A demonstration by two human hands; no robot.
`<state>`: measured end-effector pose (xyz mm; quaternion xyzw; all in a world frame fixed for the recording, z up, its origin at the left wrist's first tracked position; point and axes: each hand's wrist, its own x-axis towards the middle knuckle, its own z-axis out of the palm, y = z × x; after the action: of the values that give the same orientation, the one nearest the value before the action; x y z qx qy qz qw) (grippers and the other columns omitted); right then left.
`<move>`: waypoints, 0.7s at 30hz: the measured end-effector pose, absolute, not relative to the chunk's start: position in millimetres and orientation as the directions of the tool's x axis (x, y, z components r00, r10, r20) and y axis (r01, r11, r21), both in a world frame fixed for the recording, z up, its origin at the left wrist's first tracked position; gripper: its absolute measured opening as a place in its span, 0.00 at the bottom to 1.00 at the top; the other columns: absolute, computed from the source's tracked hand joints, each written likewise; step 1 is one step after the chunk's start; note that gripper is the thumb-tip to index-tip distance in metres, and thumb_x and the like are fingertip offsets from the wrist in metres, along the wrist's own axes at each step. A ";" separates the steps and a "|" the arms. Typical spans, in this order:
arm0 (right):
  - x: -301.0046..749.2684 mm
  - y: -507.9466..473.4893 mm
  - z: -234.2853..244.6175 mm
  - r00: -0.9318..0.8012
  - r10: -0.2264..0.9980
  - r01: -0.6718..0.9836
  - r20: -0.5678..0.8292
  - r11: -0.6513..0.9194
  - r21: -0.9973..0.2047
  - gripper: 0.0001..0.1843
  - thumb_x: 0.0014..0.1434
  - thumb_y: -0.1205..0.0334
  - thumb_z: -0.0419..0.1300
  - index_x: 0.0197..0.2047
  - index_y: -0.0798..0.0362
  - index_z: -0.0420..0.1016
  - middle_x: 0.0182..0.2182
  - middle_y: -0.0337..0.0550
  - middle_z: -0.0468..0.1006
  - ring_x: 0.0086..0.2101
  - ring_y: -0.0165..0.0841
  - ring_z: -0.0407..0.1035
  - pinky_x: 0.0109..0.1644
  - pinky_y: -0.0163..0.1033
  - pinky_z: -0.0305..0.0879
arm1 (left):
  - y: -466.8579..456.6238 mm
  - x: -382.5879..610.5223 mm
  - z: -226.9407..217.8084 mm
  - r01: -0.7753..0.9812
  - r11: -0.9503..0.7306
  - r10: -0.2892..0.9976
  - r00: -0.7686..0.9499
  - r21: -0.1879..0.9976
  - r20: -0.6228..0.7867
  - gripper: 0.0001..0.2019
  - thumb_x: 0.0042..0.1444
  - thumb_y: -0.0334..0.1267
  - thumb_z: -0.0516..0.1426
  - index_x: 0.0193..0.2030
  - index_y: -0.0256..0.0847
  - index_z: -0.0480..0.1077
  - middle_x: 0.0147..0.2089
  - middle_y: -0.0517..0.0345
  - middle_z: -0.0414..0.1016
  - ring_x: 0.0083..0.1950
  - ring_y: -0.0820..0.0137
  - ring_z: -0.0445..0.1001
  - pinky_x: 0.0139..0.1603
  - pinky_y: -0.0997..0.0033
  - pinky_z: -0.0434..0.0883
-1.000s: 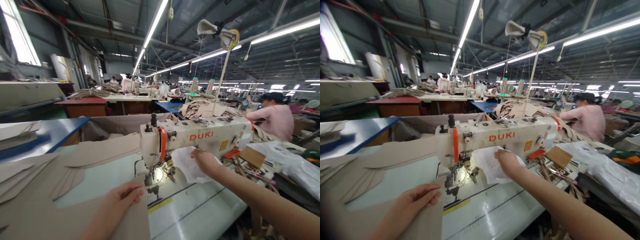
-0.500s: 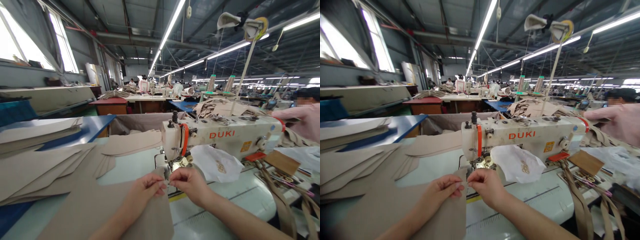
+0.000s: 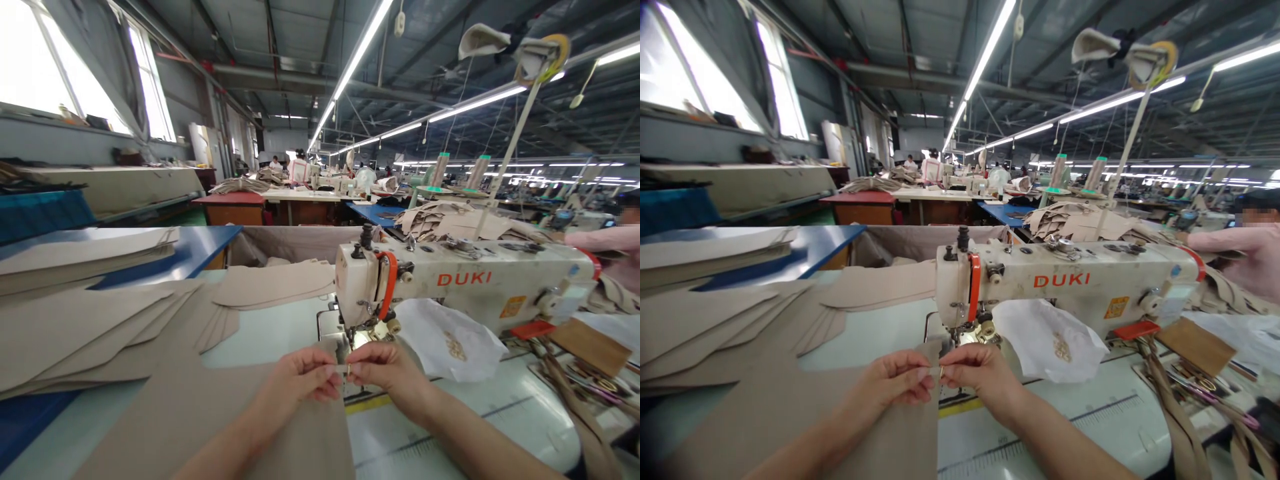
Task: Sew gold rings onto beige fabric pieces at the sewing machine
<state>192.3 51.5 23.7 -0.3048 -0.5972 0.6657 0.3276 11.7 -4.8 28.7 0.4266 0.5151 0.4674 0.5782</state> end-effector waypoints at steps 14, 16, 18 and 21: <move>188.7 47.0 22.1 -0.697 0.710 -0.255 -0.101 -0.377 -0.890 0.15 0.40 0.60 0.73 0.31 0.57 0.78 0.25 0.40 0.78 0.23 0.24 0.70 0.30 0.30 0.66 | -6.0 14.3 25.7 -0.155 0.263 0.963 0.100 0.952 -0.249 0.23 0.31 0.53 0.68 0.27 0.38 0.68 0.23 0.59 0.76 0.24 0.72 0.74 0.27 0.74 0.66; 187.5 45.8 21.0 -0.716 0.692 -0.269 -0.093 -0.396 -0.878 0.15 0.41 0.60 0.72 0.33 0.57 0.78 0.25 0.40 0.78 0.24 0.25 0.71 0.31 0.31 0.66 | -6.8 13.8 24.4 -0.180 0.265 0.961 0.127 0.947 -0.245 0.23 0.33 0.52 0.68 0.28 0.38 0.68 0.23 0.59 0.77 0.23 0.72 0.74 0.26 0.76 0.66; 186.4 44.6 20.4 -0.708 0.704 -0.279 -0.065 -0.363 -0.889 0.16 0.43 0.59 0.71 0.34 0.56 0.77 0.26 0.40 0.77 0.25 0.25 0.71 0.33 0.32 0.66 | -7.3 13.5 24.5 -0.197 0.258 0.964 0.119 0.946 -0.238 0.22 0.35 0.51 0.68 0.28 0.38 0.67 0.24 0.59 0.77 0.23 0.73 0.74 0.26 0.76 0.66; 183.4 42.8 19.3 -0.633 0.774 -0.256 0.013 -0.194 -0.947 0.16 0.45 0.53 0.69 0.34 0.55 0.78 0.25 0.39 0.77 0.27 0.27 0.71 0.35 0.33 0.66 | -7.0 13.8 26.8 -0.178 0.236 0.972 0.060 0.955 -0.229 0.22 0.34 0.51 0.67 0.27 0.38 0.67 0.23 0.59 0.76 0.23 0.73 0.73 0.26 0.76 0.66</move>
<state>183.4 42.8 19.3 -0.2449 -0.5289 0.7328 0.3513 13.8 -7.0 26.8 0.3990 0.4972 0.4718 0.6091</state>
